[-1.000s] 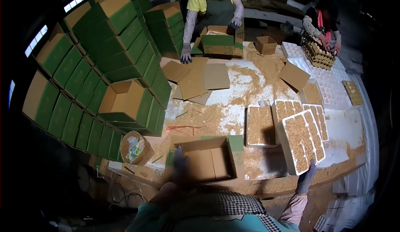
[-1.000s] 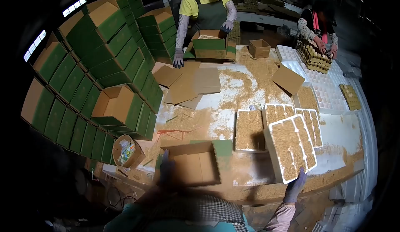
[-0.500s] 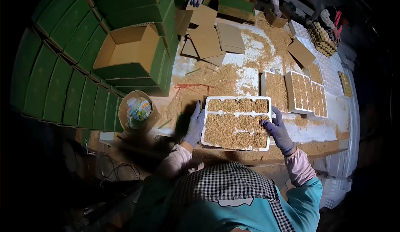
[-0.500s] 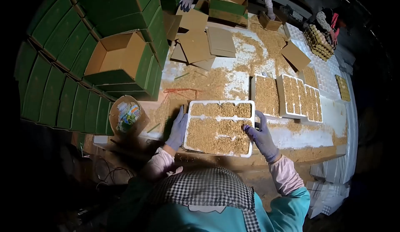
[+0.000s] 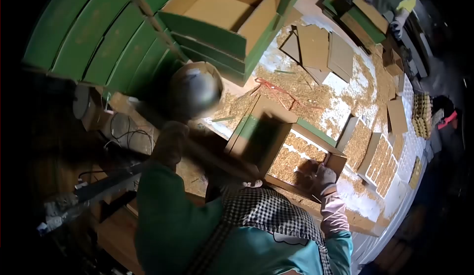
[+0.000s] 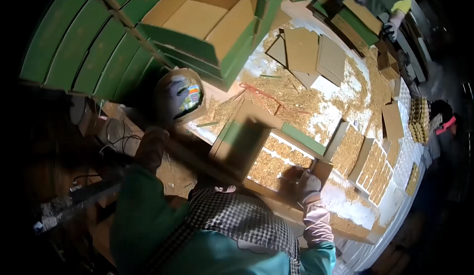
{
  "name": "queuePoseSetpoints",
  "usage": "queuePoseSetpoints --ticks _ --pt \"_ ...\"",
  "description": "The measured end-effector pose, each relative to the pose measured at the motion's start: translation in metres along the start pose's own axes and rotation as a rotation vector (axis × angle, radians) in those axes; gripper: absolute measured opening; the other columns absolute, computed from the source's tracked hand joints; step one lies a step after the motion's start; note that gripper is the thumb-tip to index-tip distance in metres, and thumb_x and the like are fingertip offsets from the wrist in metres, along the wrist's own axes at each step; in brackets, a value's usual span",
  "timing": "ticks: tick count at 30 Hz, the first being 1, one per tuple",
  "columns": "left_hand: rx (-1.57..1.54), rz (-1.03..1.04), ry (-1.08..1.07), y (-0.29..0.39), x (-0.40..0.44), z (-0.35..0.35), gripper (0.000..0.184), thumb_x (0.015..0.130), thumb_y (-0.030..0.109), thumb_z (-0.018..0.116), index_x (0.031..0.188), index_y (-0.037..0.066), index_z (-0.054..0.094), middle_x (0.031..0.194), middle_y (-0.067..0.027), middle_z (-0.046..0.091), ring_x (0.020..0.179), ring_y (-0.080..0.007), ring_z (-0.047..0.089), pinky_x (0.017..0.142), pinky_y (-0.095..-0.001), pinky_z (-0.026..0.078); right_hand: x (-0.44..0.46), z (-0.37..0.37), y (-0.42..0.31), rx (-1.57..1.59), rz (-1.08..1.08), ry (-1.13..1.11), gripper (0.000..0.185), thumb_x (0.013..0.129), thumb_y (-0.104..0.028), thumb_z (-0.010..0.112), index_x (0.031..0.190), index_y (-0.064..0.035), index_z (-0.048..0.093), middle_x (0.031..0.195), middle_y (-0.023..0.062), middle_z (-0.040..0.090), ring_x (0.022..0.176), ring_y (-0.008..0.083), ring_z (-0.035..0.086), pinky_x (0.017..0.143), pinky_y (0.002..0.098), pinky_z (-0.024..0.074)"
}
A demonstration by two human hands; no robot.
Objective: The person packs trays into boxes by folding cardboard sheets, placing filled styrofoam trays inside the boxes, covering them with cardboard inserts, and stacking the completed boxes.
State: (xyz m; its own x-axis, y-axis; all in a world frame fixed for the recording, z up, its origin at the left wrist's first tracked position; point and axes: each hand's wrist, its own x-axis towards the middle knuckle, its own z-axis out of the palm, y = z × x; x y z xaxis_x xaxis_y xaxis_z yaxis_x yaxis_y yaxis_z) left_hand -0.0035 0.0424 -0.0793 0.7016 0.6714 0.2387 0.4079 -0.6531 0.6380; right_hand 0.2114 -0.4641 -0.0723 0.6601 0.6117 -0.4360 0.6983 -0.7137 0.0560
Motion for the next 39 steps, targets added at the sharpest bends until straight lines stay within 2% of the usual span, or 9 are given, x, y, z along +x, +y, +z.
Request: queuePoseSetpoints --ticks 3,14,17,19,22,27,35,37,39 --pt "0.16 0.319 0.007 -0.059 0.016 0.034 0.013 0.068 0.012 0.071 0.075 0.004 0.064 0.085 -0.0138 0.061 0.086 -0.0327 0.058 0.079 -0.0423 0.047 0.013 -0.139 -0.048 0.447 -0.015 0.066 0.036 0.088 -0.038 0.064 0.084 -0.003 0.072 0.064 0.0145 0.066 0.065 0.0319 0.068 0.063 0.0416 0.0529" --pt "1.15 0.653 -0.028 -0.108 -0.045 0.042 0.023 0.09 0.024 0.056 0.096 0.004 0.066 0.082 -0.017 0.061 0.082 -0.0301 0.059 0.088 -0.0394 0.048 0.403 -0.117 -0.085 0.306 0.097 0.414 0.104 0.072 -0.062 0.07 0.147 -0.0042 0.026 0.147 0.0241 0.031 0.133 0.0413 0.032 0.105 0.0592 0.0267" --pt "0.557 0.258 -0.051 -0.01 -0.074 -0.03 0.031 0.099 0.018 0.049 0.123 -0.001 0.056 0.105 -0.0157 0.063 0.09 -0.0257 0.061 0.085 -0.0341 0.052 0.418 -0.071 -0.085 0.042 0.015 0.721 0.057 0.087 -0.034 0.058 0.136 -0.0078 0.045 0.133 0.0216 0.051 0.117 0.039 0.053 0.096 0.0503 0.042" --pt "-0.663 -0.329 0.032 0.044 -0.095 0.008 0.028 0.096 0.015 0.054 0.119 0.0 0.061 0.098 -0.0167 0.065 0.085 -0.0263 0.062 0.082 -0.032 0.053 0.4 -0.089 -0.067 0.198 -0.069 0.597 0.044 0.089 -0.029 0.055 0.129 -0.0098 0.052 0.124 0.0194 0.057 0.107 0.0375 0.058 0.089 0.0472 0.0465" --pt "-0.425 0.713 -0.238 0.188 -0.029 0.051 0.045 0.081 0.032 0.072 0.122 0.018 0.063 0.105 0.0001 0.063 0.096 -0.0171 0.057 0.078 -0.0335 0.046 0.335 -0.134 -0.03 0.414 -0.183 0.722 0.023 0.09 -0.013 0.054 0.111 -0.0126 0.063 0.102 0.0146 0.068 0.088 0.0339 0.067 0.074 0.0408 0.0533" --pt "0.14 0.851 -0.688 0.23 -0.053 0.118 0.023 0.09 0.027 0.06 0.11 0.016 0.064 0.108 -0.0027 0.06 0.092 -0.0213 0.054 0.077 -0.035 0.044 0.141 -0.189 0.008 0.515 -0.343 1.132 0.029 0.082 0.009 0.054 0.107 -0.0035 0.063 0.095 0.0151 0.063 0.082 0.0319 0.06 0.072 0.0374 0.0484" --pt "-0.34 0.403 0.085 0.217 -0.078 0.022 0.029 0.081 0.015 0.068 0.107 0.004 0.061 0.106 -0.0153 0.061 0.099 -0.0263 0.06 0.079 -0.0386 0.051 -0.061 -0.081 0.007 0.168 -0.705 0.348 0.011 0.077 -0.016 0.058 0.084 -0.0112 0.064 0.078 0.0051 0.058 0.084 0.0232 0.061 0.07 0.0365 0.0501" --pt "-0.169 0.832 -0.457 0.292 -0.073 0.039 0.025 0.078 0.022 0.067 0.099 0.01 0.062 0.096 -0.0099 0.058 0.099 -0.0259 0.056 0.085 -0.0399 0.044 -0.048 -0.055 0.007 0.145 -0.771 0.482 0.011 0.078 -0.015 0.056 0.081 -0.0103 0.065 0.082 0.0052 0.063 0.083 0.0252 0.063 0.074 0.0373 0.0488" --pt "0.311 0.792 -0.851 0.263 -0.103 0.107 0.032 0.076 0.031 0.067 0.1 0.01 0.06 0.098 -0.0082 0.057 0.101 -0.0263 0.053 0.085 -0.042 0.043 -0.033 -0.056 -0.011 -0.04 -0.528 -0.136 0.017 0.083 -0.017 0.057 0.087 -0.0096 0.071 0.092 0.0082 0.07 0.095 0.0235 0.065 0.084 0.0348 0.0498"
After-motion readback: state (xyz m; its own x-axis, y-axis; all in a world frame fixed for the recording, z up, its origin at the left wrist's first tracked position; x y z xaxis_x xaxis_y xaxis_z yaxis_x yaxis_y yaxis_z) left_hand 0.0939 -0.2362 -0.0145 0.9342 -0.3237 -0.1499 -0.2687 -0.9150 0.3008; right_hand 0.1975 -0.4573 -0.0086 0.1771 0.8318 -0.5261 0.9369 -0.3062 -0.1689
